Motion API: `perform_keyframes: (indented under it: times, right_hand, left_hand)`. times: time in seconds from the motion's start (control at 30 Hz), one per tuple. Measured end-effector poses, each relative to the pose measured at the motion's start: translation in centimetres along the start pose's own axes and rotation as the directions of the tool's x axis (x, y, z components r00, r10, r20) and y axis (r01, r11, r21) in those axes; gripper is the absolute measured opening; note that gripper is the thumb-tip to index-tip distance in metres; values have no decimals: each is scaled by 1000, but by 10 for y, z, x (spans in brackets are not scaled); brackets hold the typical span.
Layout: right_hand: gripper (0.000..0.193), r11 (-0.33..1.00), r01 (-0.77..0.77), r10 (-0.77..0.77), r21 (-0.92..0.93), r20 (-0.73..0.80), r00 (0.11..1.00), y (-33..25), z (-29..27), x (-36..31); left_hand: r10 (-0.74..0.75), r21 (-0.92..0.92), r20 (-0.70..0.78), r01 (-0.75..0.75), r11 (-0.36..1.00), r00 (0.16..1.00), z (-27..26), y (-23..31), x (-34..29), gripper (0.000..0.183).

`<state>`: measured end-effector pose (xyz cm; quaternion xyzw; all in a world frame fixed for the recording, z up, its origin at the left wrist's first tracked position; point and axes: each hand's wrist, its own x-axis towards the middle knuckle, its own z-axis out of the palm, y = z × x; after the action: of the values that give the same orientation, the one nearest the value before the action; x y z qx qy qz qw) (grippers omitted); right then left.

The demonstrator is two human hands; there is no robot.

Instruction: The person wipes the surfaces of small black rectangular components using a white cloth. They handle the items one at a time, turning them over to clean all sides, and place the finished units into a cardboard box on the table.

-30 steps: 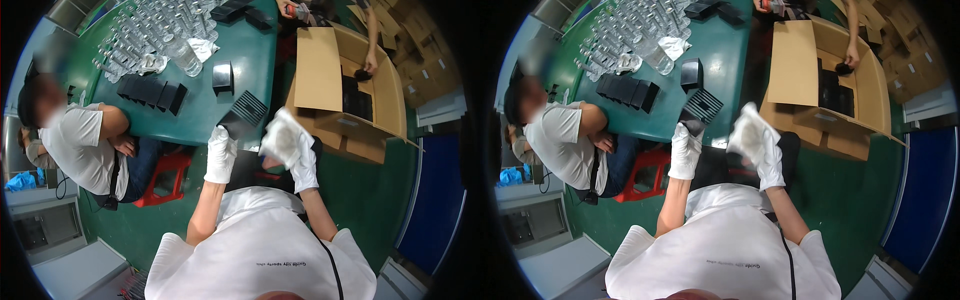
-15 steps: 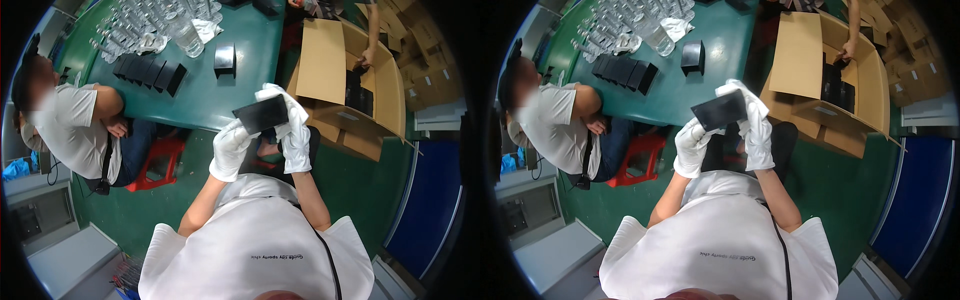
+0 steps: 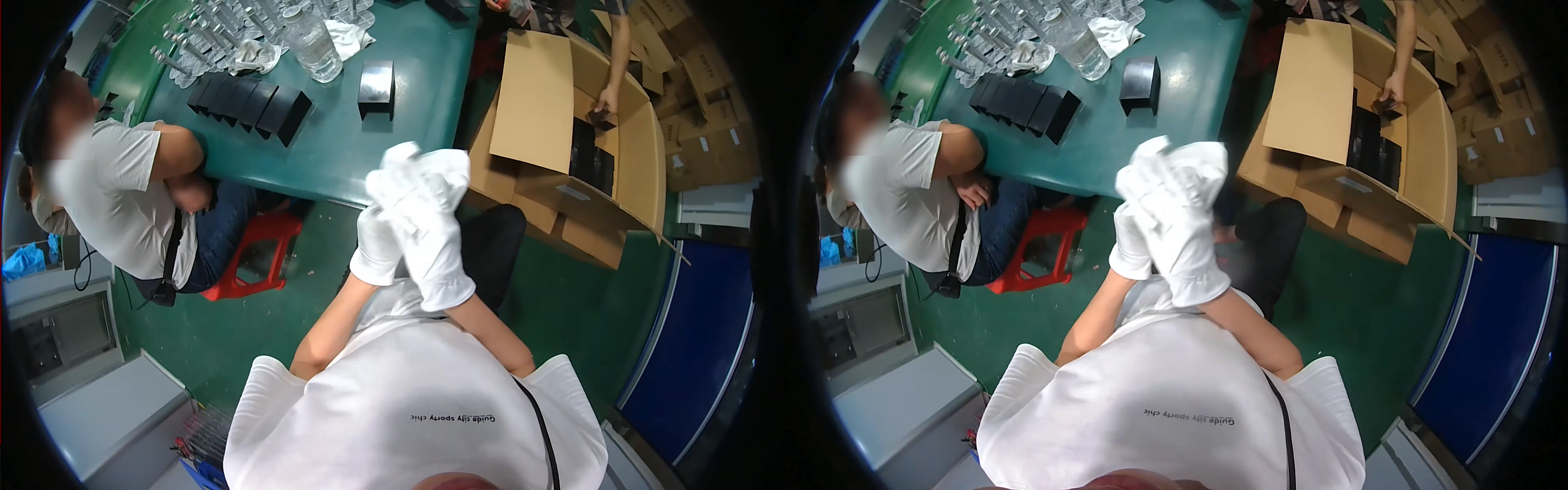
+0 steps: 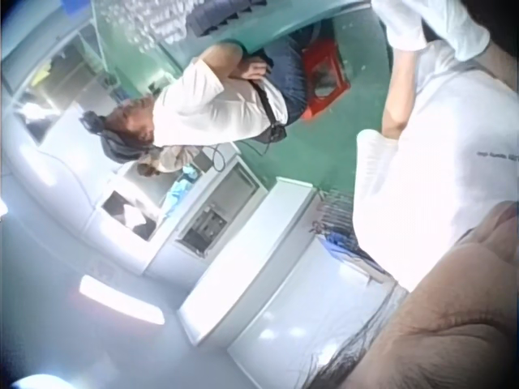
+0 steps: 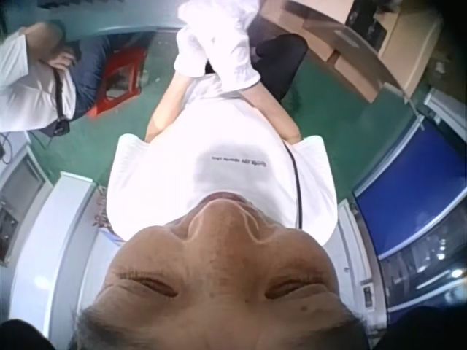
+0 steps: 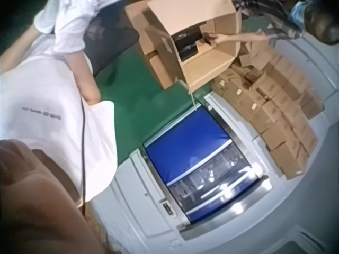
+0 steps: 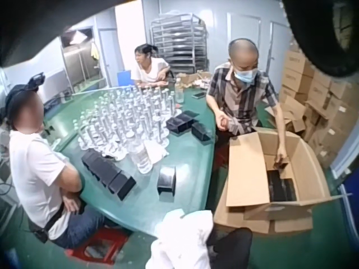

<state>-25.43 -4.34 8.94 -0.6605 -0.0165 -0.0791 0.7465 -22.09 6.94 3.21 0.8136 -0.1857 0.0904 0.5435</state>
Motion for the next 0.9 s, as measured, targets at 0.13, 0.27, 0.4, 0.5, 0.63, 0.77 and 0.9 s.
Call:
perform_keyframes:
  times: [0.13,0.27,0.4,0.5,0.63,0.77,0.9]
  right_hand:
    - [29,874,448,-304,-190,504,808,0,3,-16]
    - [26,983,72,14,-171,457,889,-14,-23,-25]
    - [26,604,321,-103,-730,328,939,14,-85,-15]
    - [50,958,-118,60,-262,-219,974,0,-81,19]
    - [40,935,210,-253,-284,-121,960,7,-41,70]
    - [38,770,341,-301,-540,164,940,31,3,90]
    - [48,139,572,-71,-809,567,820,28,38,95]
  left_hand:
    - [127,342,-100,-85,936,987,0,3,4,23]
    - [-412,-237,-205,364,901,888,1,5,16,21]
    - [-502,-332,-147,435,837,852,-12,-14,20,31]
    - [-597,-472,13,531,704,802,-17,-3,25,39]
    - [-460,-157,-147,439,885,875,-27,-9,5,34]
    - [-258,143,-392,336,931,883,-40,-30,-3,33]
    - [2,598,-186,111,794,983,-51,-65,14,23]
